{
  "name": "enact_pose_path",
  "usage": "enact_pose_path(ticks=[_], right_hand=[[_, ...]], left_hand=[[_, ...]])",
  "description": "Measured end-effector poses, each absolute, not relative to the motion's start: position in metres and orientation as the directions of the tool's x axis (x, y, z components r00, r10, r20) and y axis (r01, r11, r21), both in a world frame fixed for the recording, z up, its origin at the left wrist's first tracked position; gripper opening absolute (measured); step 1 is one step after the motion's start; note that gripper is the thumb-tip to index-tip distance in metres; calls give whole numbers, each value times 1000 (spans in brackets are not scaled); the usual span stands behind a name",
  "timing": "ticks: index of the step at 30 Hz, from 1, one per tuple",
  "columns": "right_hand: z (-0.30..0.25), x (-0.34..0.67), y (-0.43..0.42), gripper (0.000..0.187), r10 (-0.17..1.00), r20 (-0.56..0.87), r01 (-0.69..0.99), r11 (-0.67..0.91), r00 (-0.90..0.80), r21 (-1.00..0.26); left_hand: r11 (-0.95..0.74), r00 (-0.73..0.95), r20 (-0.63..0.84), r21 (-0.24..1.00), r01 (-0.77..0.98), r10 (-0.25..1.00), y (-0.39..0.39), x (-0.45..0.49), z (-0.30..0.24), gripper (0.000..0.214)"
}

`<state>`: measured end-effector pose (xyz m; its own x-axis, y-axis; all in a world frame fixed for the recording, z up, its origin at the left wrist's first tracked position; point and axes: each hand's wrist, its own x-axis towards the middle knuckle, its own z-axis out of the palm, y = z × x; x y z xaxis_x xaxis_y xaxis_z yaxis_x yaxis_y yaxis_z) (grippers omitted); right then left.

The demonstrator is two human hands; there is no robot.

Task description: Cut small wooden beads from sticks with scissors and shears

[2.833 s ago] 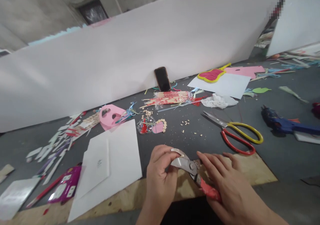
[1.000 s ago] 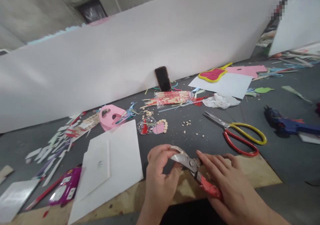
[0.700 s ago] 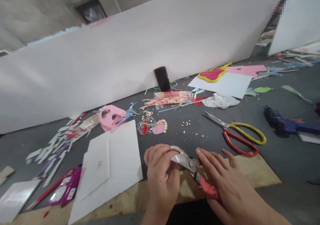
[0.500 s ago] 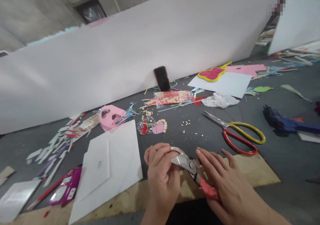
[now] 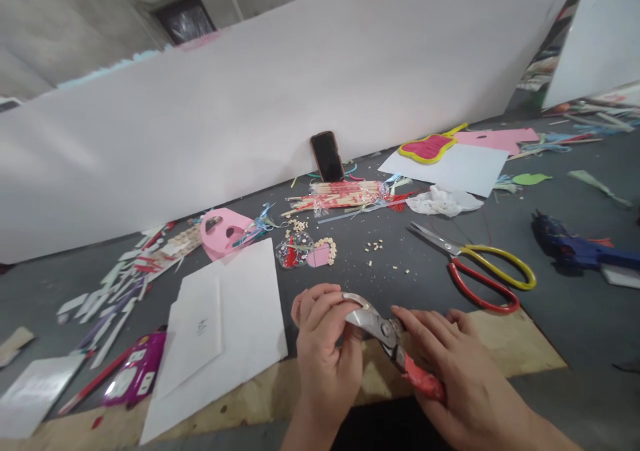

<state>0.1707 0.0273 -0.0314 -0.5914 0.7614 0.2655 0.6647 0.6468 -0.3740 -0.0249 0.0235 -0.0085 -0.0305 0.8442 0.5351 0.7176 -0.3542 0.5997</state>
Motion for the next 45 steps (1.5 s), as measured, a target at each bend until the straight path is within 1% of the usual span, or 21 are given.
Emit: enact_pose_path(ticks=[4,6,10,14,17,22,26,34,40,43,45], right_hand=[[-30,170,29,80,763,250,655,642,-596,-400],[-30,170,29,80,766,248,662,639,-593,-392],[-34,171,28,79,761,263,688,649,-594,-325],[-36,171,27,82,750,265,700,661,-606,-271],[-34,171,27,83,743,265,698,668,-614,-256],[-31,174,27,84,741,268,686,671,-615,-282],[-31,175,24,83,771,252,704,637,-585,-314],[-29,171,27,82,781,237,693,623,-578,-363],[-30,169,31,77,782,218,678,617,-584,-400],[-32,170,29,79,780,235,686,623,-580,-376],[-34,170,28,80,776,249,694,631,-580,-348]], left_hand=[[-337,-54,531,609,718,846,25,-26,-11,15],[-335,-55,532,608,720,845,25,-27,-14,13],[-342,-69,562,591,731,824,26,-26,-20,17],[-342,-94,563,618,708,821,26,-24,-21,22],[-341,-87,513,679,650,854,26,-26,-20,25],[-296,-32,344,850,435,939,29,-34,-15,26],[-261,-14,284,899,352,959,30,-36,-14,24],[-239,-61,274,912,335,960,30,-34,-14,19],[-257,-82,316,874,412,945,28,-35,-19,12],[-288,-98,368,843,454,925,27,-33,-22,10],[-304,-111,414,802,515,904,27,-30,-22,11]])
